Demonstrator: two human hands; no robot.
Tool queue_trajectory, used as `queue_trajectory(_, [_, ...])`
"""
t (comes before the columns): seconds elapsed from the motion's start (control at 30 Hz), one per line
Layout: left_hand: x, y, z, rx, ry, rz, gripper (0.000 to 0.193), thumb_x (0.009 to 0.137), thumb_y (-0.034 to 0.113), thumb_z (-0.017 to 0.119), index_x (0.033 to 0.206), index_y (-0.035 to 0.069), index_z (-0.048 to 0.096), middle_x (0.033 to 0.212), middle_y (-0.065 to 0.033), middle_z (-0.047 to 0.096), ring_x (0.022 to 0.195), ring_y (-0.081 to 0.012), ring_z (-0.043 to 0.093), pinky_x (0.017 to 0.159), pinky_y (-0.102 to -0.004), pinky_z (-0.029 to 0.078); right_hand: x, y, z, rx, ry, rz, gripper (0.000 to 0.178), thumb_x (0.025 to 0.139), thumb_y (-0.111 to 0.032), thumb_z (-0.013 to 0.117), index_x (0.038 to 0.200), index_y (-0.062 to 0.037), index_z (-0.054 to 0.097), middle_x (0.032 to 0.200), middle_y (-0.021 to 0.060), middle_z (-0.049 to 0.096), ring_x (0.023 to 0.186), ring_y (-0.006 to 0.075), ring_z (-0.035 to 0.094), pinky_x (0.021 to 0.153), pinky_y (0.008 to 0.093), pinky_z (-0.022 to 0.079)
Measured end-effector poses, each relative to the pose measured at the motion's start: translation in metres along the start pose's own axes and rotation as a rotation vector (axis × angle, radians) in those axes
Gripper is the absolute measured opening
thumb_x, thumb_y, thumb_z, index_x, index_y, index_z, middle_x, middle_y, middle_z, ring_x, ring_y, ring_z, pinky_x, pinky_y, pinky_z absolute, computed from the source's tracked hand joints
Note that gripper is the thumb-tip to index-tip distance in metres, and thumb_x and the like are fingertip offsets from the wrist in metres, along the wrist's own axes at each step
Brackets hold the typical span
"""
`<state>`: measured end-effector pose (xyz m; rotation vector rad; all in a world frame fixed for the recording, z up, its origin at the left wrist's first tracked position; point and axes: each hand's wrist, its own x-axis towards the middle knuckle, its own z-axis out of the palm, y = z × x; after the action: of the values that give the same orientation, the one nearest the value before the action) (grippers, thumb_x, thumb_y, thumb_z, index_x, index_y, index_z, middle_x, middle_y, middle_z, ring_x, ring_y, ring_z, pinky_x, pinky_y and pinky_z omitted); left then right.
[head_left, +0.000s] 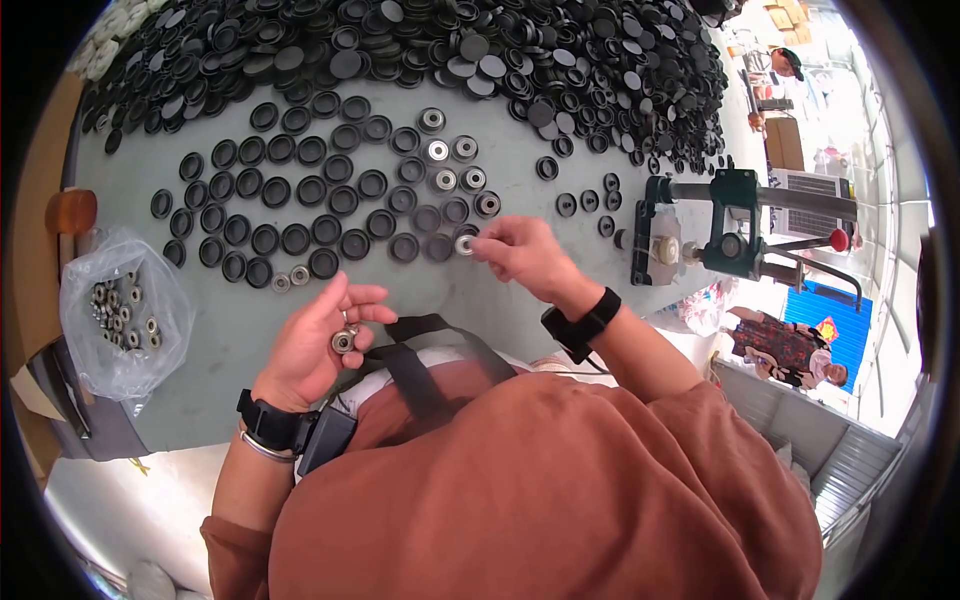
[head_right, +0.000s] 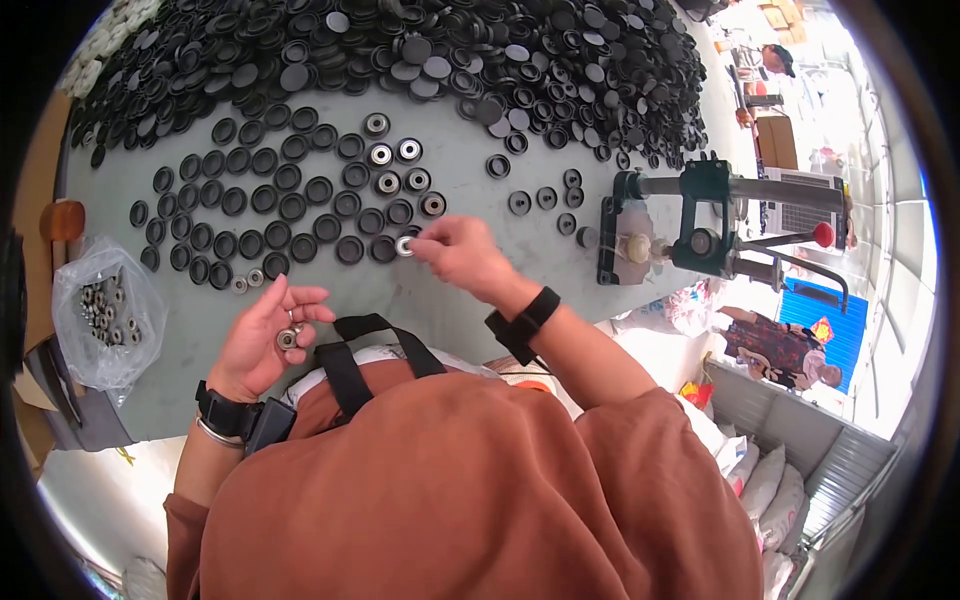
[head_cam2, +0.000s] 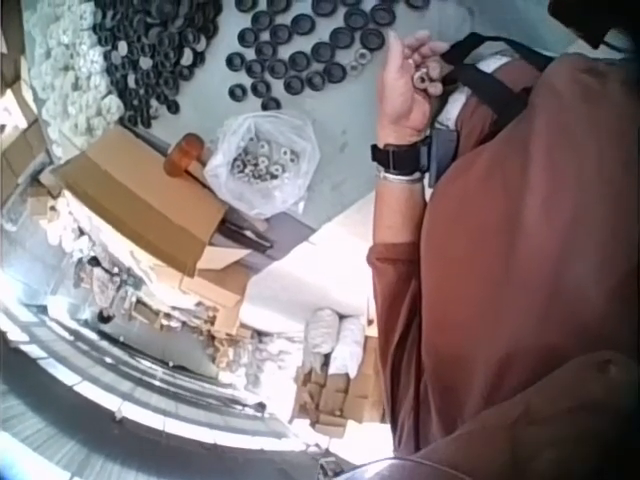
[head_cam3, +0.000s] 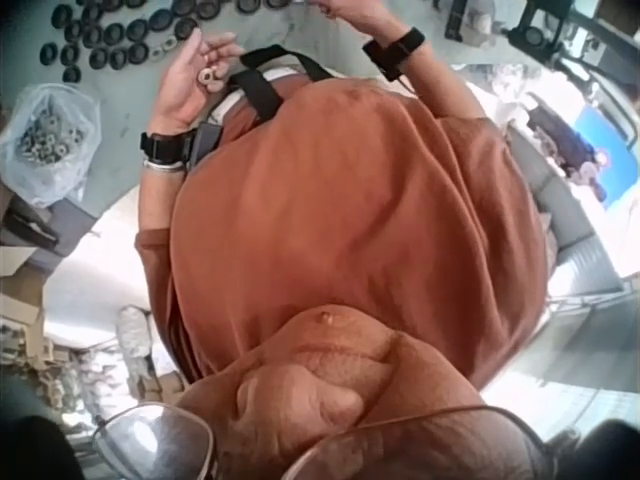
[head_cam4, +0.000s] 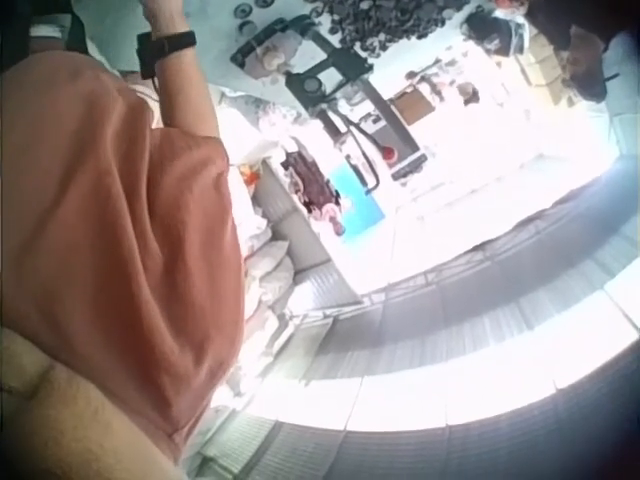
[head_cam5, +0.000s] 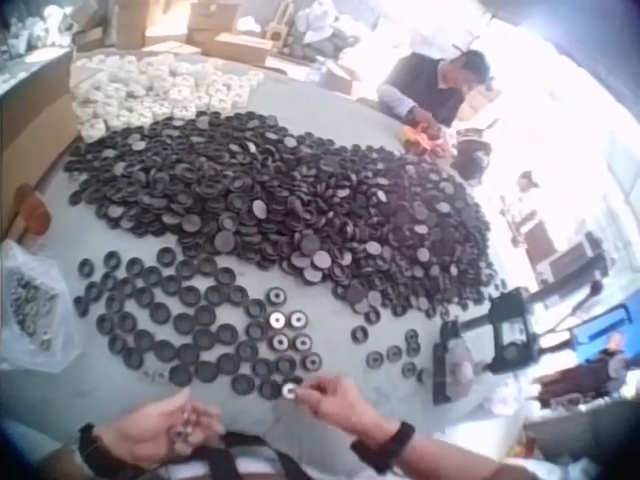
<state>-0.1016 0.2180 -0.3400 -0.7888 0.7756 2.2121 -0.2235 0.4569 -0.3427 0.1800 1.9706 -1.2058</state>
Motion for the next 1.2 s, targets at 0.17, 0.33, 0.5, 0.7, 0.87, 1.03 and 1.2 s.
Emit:
queue_trajectory(0.17, [0.002, 0.000, 0.002, -0.016, -0.020, -0.006, 0.048, 0.092, 0.044, 0.036, 0.109, 0.001, 0.050, 0.093, -0.0089, 0.054, 0.062, -0.0057, 0.044, 0.046, -0.0167, 0.033, 0.005, 0.013, -0.009, 0.240, 0.006, 0.138, 0.016, 0.080, -0.013, 0.064, 0.075, 0.0009, 0.057, 0.062, 0.0008, 0.051, 0.051, 0.0074, 0.044, 0.044, 0.0222, 0.036])
queue_trajectory(0.33, [0.002, 0.000, 0.003, -0.002, -0.017, -0.007, 0.047, 0.093, 0.043, 0.036, 0.109, 0.001, 0.050, 0.093, -0.0093, 0.054, 0.062, -0.0059, 0.045, 0.045, -0.0168, 0.033, 0.010, 0.010, -0.007, 0.185, 0.016, 0.119, 0.017, 0.080, -0.014, 0.065, 0.075, 0.0004, 0.057, 0.062, 0.0009, 0.052, 0.051, 0.0070, 0.045, 0.044, 0.0216, 0.038])
queue_trajectory(0.5, [0.004, -0.002, 0.002, -0.035, -0.011, 0.003, 0.048, 0.093, 0.043, 0.033, 0.108, 0.001, 0.051, 0.093, -0.0098, 0.055, 0.063, -0.0079, 0.048, 0.048, -0.0186, 0.038, 0.011, 0.005, -0.004, 0.050, 0.082, 0.131, 0.019, 0.078, -0.016, 0.068, 0.075, 0.0003, 0.058, 0.062, 0.0004, 0.053, 0.052, 0.0077, 0.047, 0.045, 0.0214, 0.040])
queue_trajectory(0.7, [0.010, -0.004, 0.002, -0.179, -0.014, 0.034, 0.051, 0.094, 0.044, 0.031, 0.105, -0.001, 0.052, 0.095, -0.0111, 0.057, 0.077, -0.0156, 0.056, 0.066, -0.0289, 0.049, -0.019, -0.014, 0.033, -0.476, 0.140, -0.713, 0.018, 0.070, -0.012, 0.071, 0.083, -0.0041, 0.062, 0.067, 0.0055, 0.056, 0.055, 0.0144, 0.050, 0.050, 0.0268, 0.043])
queue_trajectory(0.87, [0.010, -0.005, 0.011, -0.265, 0.003, 0.068, 0.053, 0.094, 0.045, 0.029, 0.106, -0.003, 0.049, 0.098, -0.0113, 0.055, 0.088, -0.0185, 0.054, 0.079, -0.0339, 0.046, -0.027, -0.028, 0.086, -0.466, -0.234, -0.954, 0.024, 0.067, -0.014, 0.067, 0.087, -0.0040, 0.059, 0.087, 0.0115, 0.058, 0.080, 0.0284, 0.057, 0.066, 0.0363, 0.049])
queue_trajectory(1.03, [0.013, -0.009, 0.004, -0.283, -0.067, 0.077, 0.057, 0.093, 0.049, 0.027, 0.107, -0.002, 0.046, 0.102, -0.0103, 0.051, 0.097, -0.0188, 0.049, 0.085, -0.0350, 0.042, -0.020, -0.022, 0.094, -0.600, -0.211, -1.006, 0.017, 0.067, -0.010, 0.064, 0.081, -0.0019, 0.060, 0.088, 0.0112, 0.057, 0.083, 0.0285, 0.057, 0.067, 0.0378, 0.048])
queue_trajectory(1.2, [0.013, -0.011, 0.001, -0.267, -0.099, 0.078, 0.058, 0.093, 0.050, 0.027, 0.108, -0.002, 0.046, 0.103, -0.0100, 0.050, 0.096, -0.0189, 0.049, 0.085, -0.0344, 0.041, -0.021, -0.025, 0.091, -0.537, -0.277, -0.887, 0.014, 0.068, -0.009, 0.062, 0.079, -0.0005, 0.059, 0.084, 0.0120, 0.057, 0.079, 0.0304, 0.057, 0.065, 0.0385, 0.047])
